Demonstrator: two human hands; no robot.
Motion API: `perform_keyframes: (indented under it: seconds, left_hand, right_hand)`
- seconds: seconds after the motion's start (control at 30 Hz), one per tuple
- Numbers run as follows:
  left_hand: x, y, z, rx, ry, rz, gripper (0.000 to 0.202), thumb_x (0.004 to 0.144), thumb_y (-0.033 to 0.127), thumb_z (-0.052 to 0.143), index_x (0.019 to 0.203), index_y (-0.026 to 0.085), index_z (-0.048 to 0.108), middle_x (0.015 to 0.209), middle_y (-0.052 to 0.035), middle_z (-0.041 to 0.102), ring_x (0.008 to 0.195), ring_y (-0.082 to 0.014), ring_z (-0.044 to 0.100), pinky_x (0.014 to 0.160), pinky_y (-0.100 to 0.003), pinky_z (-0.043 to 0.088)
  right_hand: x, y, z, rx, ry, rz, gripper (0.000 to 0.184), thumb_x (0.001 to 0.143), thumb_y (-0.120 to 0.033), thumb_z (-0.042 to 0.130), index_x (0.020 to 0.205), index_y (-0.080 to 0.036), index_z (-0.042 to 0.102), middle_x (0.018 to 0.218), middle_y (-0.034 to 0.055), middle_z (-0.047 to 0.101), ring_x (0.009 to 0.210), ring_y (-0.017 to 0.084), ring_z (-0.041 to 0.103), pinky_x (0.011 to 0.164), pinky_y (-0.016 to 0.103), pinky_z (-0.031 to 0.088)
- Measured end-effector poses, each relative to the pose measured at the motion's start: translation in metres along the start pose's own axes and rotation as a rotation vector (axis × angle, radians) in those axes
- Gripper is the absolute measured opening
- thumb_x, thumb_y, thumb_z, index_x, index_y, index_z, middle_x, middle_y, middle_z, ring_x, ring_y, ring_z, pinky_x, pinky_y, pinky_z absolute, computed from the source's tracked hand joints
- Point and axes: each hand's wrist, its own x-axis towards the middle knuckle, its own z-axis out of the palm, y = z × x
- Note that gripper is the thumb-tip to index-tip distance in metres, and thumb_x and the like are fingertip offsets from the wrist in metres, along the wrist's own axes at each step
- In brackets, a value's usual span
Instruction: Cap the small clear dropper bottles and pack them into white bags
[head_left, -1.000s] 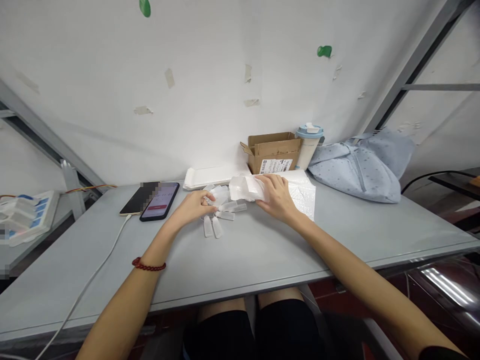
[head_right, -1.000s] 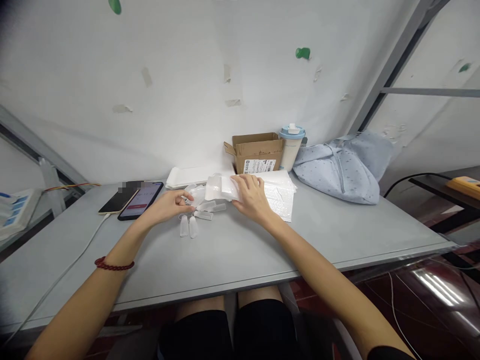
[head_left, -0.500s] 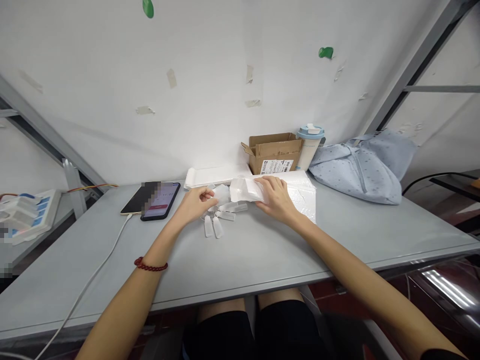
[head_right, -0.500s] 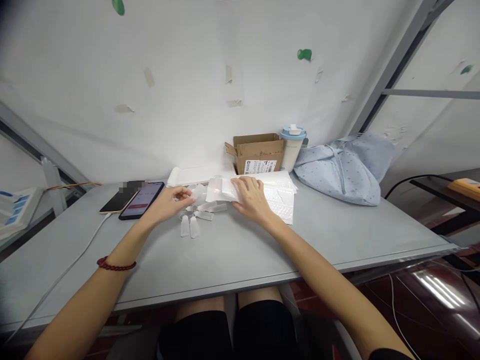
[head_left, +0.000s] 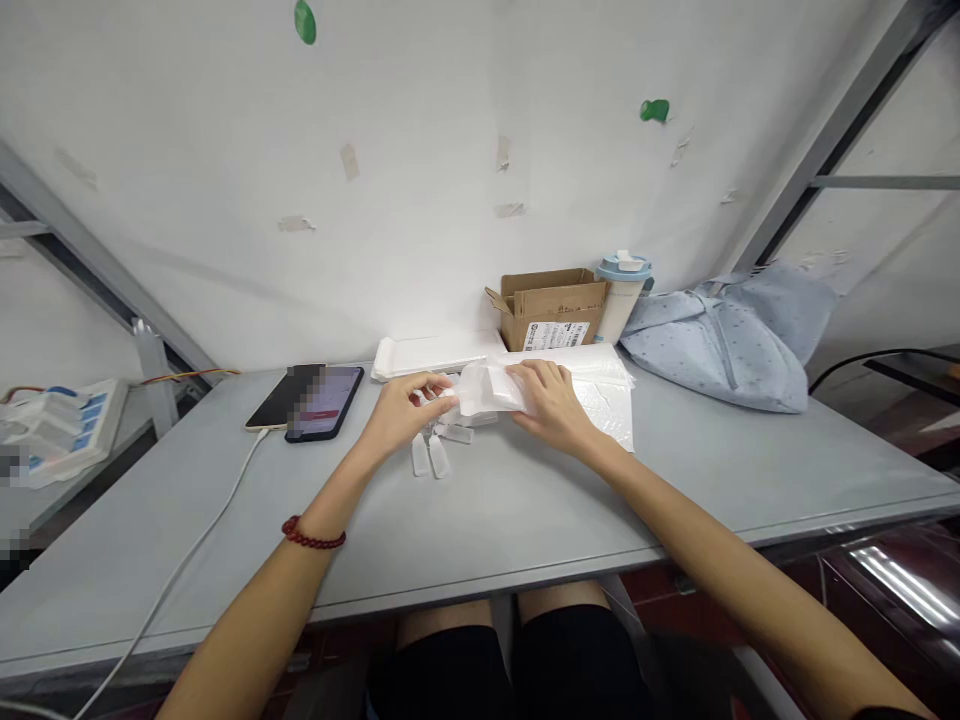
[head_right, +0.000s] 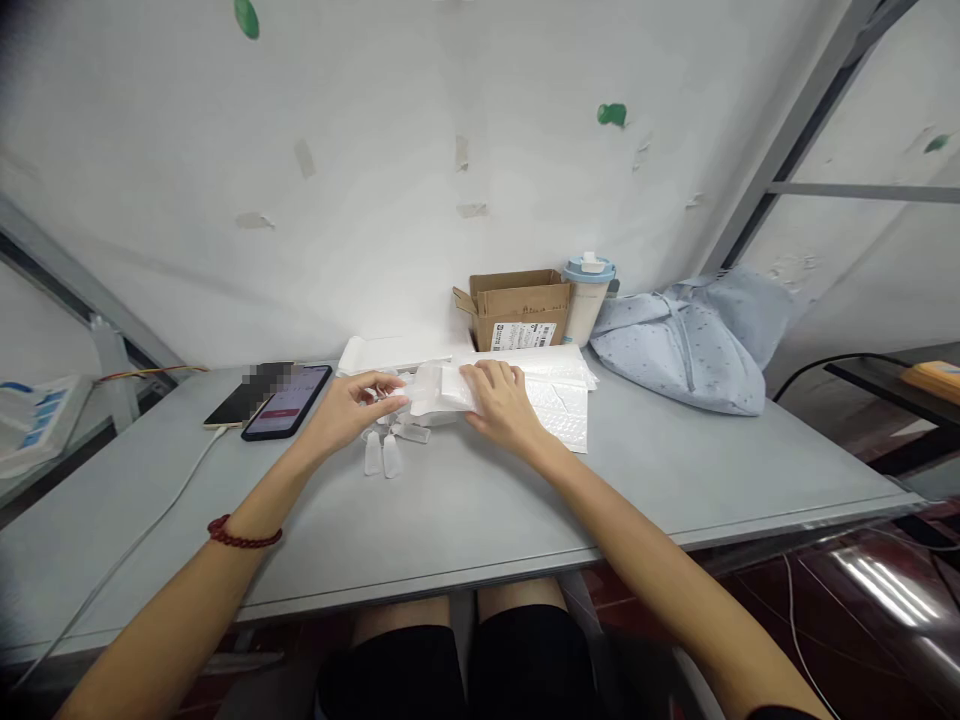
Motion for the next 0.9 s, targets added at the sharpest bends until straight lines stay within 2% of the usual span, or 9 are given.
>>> perform_keyframes:
  seconds: [0.17, 0.3, 0.4, 0.5, 0.57, 0.67, 0.73, 0.8, 0.9]
  left_hand:
    - [-0.003, -0.001, 0.014, -0.027, 0.05, 0.068, 0.025, 0.069, 0.035, 0.068, 0.09, 0.02, 0.068, 0.084, -0.0018, 0.067, 0.07, -0.0139, 0.053, 0.063, -0.026, 0.04]
    - [-0.006, 0.003, 0.02, -0.047, 0.027, 0.112, 0.024, 0.07, 0.034, 0.067, 0.091, 0.022, 0.069, 0.091, -0.0021, 0.07, 0.073, -0.0145, 0.054, 0.062, -0.025, 0.04]
    - [-0.006, 0.005, 0.013, -0.065, 0.066, 0.091, 0.022, 0.072, 0.035, 0.065, 0.087, 0.02, 0.07, 0.092, -0.0031, 0.07, 0.071, -0.0138, 0.053, 0.059, -0.024, 0.039]
    - [-0.002, 0.004, -0.002, -0.026, 0.117, -0.005, 0.022, 0.073, 0.035, 0.061, 0.083, 0.017, 0.069, 0.086, -0.0035, 0.069, 0.068, -0.0133, 0.053, 0.059, -0.024, 0.039]
    - [0.0, 0.002, -0.013, 0.043, 0.024, -0.091, 0.021, 0.071, 0.035, 0.061, 0.077, 0.017, 0.068, 0.077, -0.0026, 0.067, 0.065, -0.0135, 0.053, 0.059, -0.024, 0.038]
    - [0.003, -0.005, -0.026, 0.156, -0.244, -0.228, 0.023, 0.067, 0.038, 0.061, 0.06, 0.016, 0.063, 0.059, -0.0003, 0.059, 0.056, -0.0132, 0.049, 0.054, -0.024, 0.034]
    - [0.004, -0.011, -0.03, 0.255, -0.366, -0.293, 0.03, 0.065, 0.04, 0.061, 0.047, 0.017, 0.055, 0.048, 0.0013, 0.05, 0.049, -0.012, 0.043, 0.048, -0.024, 0.029]
    - [0.005, -0.016, -0.03, 0.353, -0.419, -0.333, 0.035, 0.063, 0.042, 0.062, 0.041, 0.018, 0.047, 0.042, 0.0021, 0.043, 0.044, -0.0114, 0.037, 0.045, -0.024, 0.023]
    - [0.005, -0.021, -0.028, 0.431, -0.462, -0.366, 0.039, 0.063, 0.044, 0.061, 0.037, 0.019, 0.046, 0.04, 0.0008, 0.042, 0.042, -0.0116, 0.035, 0.043, -0.025, 0.021]
  right_hand:
    - [-0.001, -0.011, -0.002, 0.039, -0.01, -0.051, 0.052, 0.071, -0.022, 0.057, 0.121, -0.016, 0.044, 0.116, 0.0149, 0.051, 0.107, 0.03, 0.044, 0.088, 0.041, 0.03]
    - [-0.002, -0.015, -0.003, 0.06, -0.013, -0.072, 0.051, 0.071, -0.021, 0.056, 0.121, -0.017, 0.043, 0.116, 0.0143, 0.051, 0.108, 0.029, 0.044, 0.087, 0.04, 0.031]
    - [-0.001, -0.012, -0.001, 0.057, -0.014, -0.062, 0.052, 0.071, -0.022, 0.057, 0.121, -0.016, 0.044, 0.116, 0.0148, 0.051, 0.107, 0.029, 0.045, 0.087, 0.041, 0.031]
    - [0.0, -0.005, -0.001, 0.048, -0.001, -0.026, 0.05, 0.073, -0.022, 0.056, 0.121, -0.016, 0.044, 0.116, 0.0154, 0.051, 0.106, 0.03, 0.045, 0.087, 0.042, 0.031]
    - [0.001, -0.001, -0.001, 0.047, 0.019, -0.007, 0.049, 0.073, -0.023, 0.056, 0.121, -0.017, 0.044, 0.116, 0.0153, 0.052, 0.106, 0.03, 0.044, 0.087, 0.042, 0.031]
    - [0.002, 0.002, -0.003, 0.044, 0.05, 0.01, 0.048, 0.074, -0.023, 0.056, 0.12, -0.018, 0.044, 0.115, 0.0147, 0.052, 0.107, 0.03, 0.045, 0.087, 0.042, 0.031]
    - [0.002, 0.002, -0.004, 0.04, 0.062, 0.013, 0.047, 0.074, -0.024, 0.057, 0.119, -0.017, 0.044, 0.115, 0.0146, 0.052, 0.106, 0.03, 0.045, 0.087, 0.042, 0.032]
    - [0.002, 0.001, -0.003, 0.038, 0.06, 0.008, 0.048, 0.074, -0.023, 0.058, 0.119, -0.017, 0.044, 0.115, 0.0146, 0.052, 0.106, 0.03, 0.045, 0.087, 0.042, 0.032]
    - [0.001, 0.0, -0.003, 0.035, 0.042, 0.008, 0.049, 0.073, -0.022, 0.058, 0.12, -0.016, 0.044, 0.115, 0.0147, 0.052, 0.107, 0.03, 0.045, 0.087, 0.042, 0.032]
